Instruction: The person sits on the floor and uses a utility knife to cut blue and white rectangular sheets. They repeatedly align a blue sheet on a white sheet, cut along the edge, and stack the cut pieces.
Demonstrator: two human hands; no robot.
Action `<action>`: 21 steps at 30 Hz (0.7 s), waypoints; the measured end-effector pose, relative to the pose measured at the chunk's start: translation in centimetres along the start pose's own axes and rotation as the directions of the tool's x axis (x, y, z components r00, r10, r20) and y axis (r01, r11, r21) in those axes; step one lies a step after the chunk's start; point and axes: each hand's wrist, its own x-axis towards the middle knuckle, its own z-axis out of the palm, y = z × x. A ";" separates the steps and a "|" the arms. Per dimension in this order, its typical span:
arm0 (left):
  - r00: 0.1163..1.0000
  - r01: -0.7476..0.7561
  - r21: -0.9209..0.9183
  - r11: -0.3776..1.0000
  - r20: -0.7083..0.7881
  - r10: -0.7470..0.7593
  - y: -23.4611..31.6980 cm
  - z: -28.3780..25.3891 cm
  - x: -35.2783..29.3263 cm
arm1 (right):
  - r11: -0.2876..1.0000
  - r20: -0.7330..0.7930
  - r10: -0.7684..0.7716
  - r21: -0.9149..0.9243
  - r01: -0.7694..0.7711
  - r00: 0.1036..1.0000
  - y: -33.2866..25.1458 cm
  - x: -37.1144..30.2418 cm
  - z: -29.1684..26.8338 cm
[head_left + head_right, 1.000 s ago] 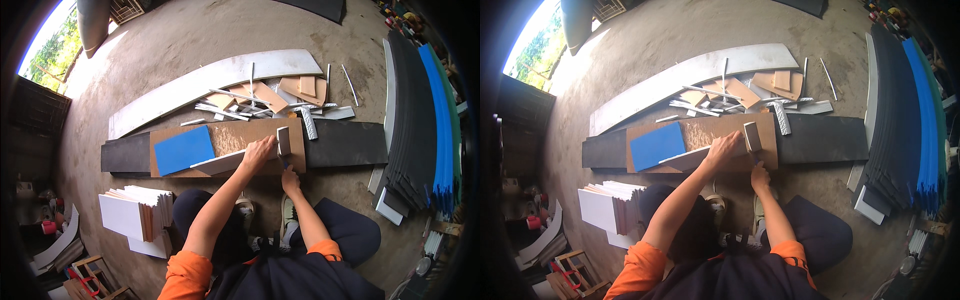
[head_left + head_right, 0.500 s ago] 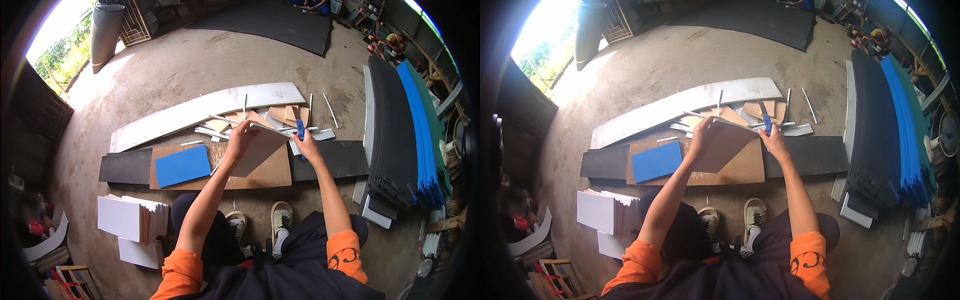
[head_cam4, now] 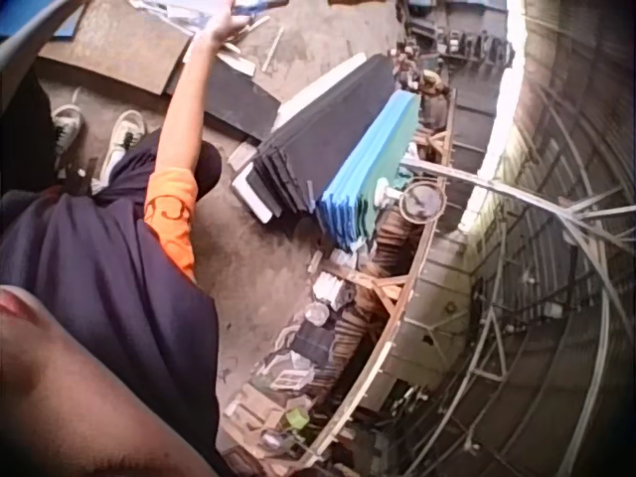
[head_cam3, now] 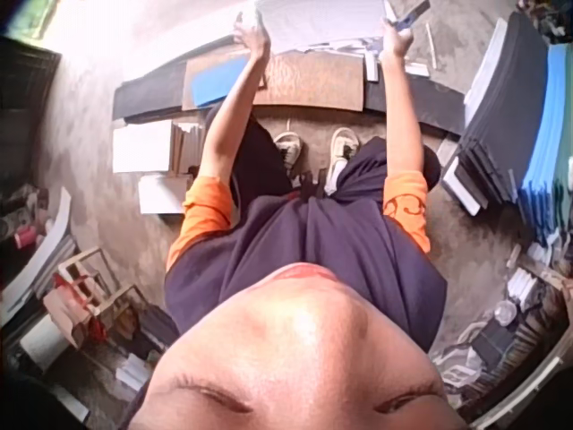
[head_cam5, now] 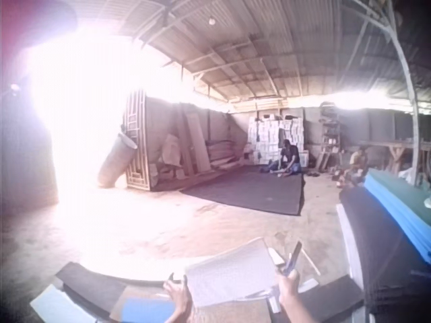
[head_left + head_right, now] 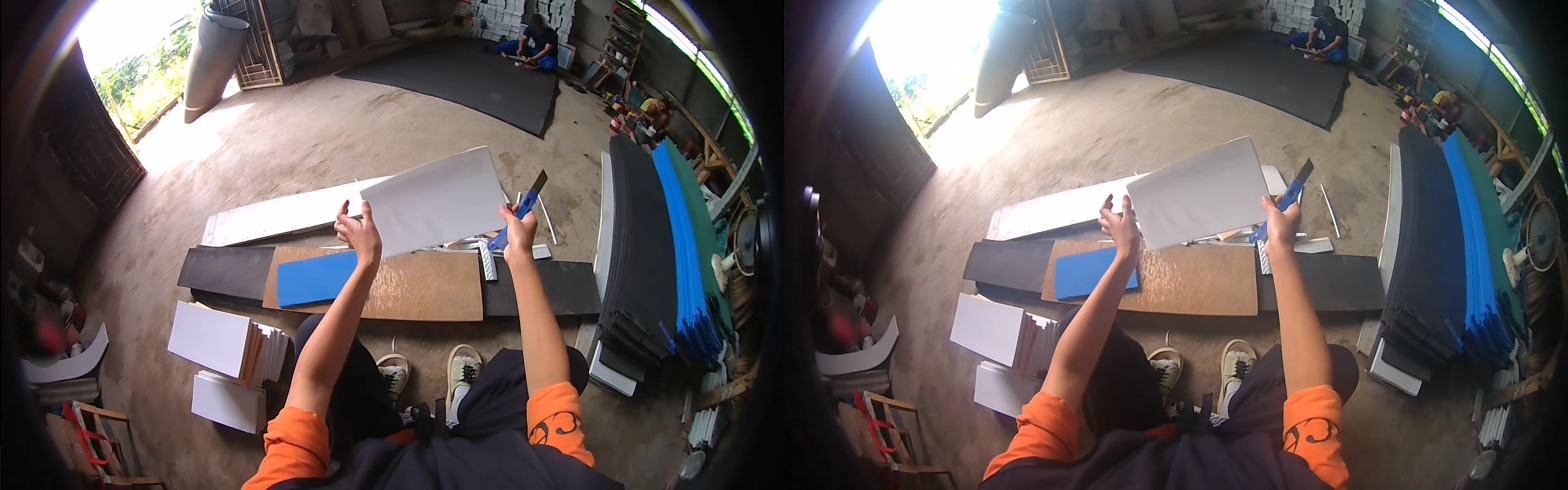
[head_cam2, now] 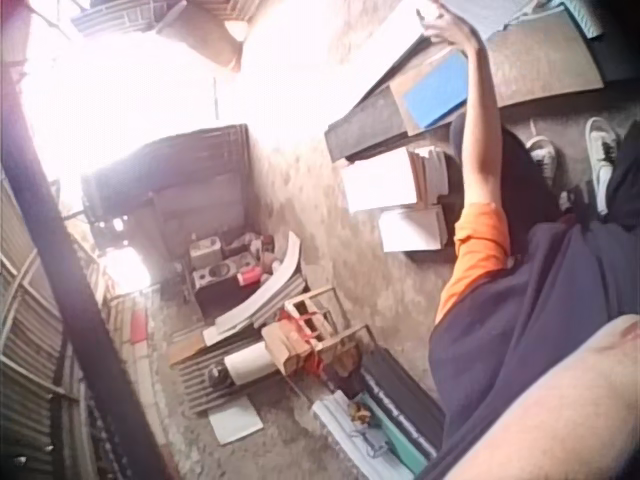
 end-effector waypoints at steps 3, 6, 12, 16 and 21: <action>0.972 0.149 -0.215 0.965 0.209 -0.104 -1.7 1.2 -0.6 | 0.935 -0.059 0.177 0.322 -0.149 0.982 3.5 -1.1 1.1; 0.890 0.304 -0.447 0.842 0.448 -0.084 -1.8 2.0 -1.2 | 0.871 0.194 0.343 0.300 -0.389 0.919 7.5 -5.3 2.7; 0.883 0.150 0.068 0.986 0.439 -0.164 -7.0 0.1 6.0 | 0.854 0.190 0.512 -0.219 -0.472 0.837 14.3 -4.6 0.5; 0.731 0.177 0.221 0.959 0.624 -0.278 -14.1 -1.6 7.7 | 0.648 0.096 0.435 -0.724 -0.237 0.895 21.9 -1.2 -2.7; 0.767 0.213 0.323 0.922 0.529 -0.363 -21.4 -1.5 2.8 | 0.510 0.269 0.256 -0.854 0.107 0.929 27.5 -2.7 -1.3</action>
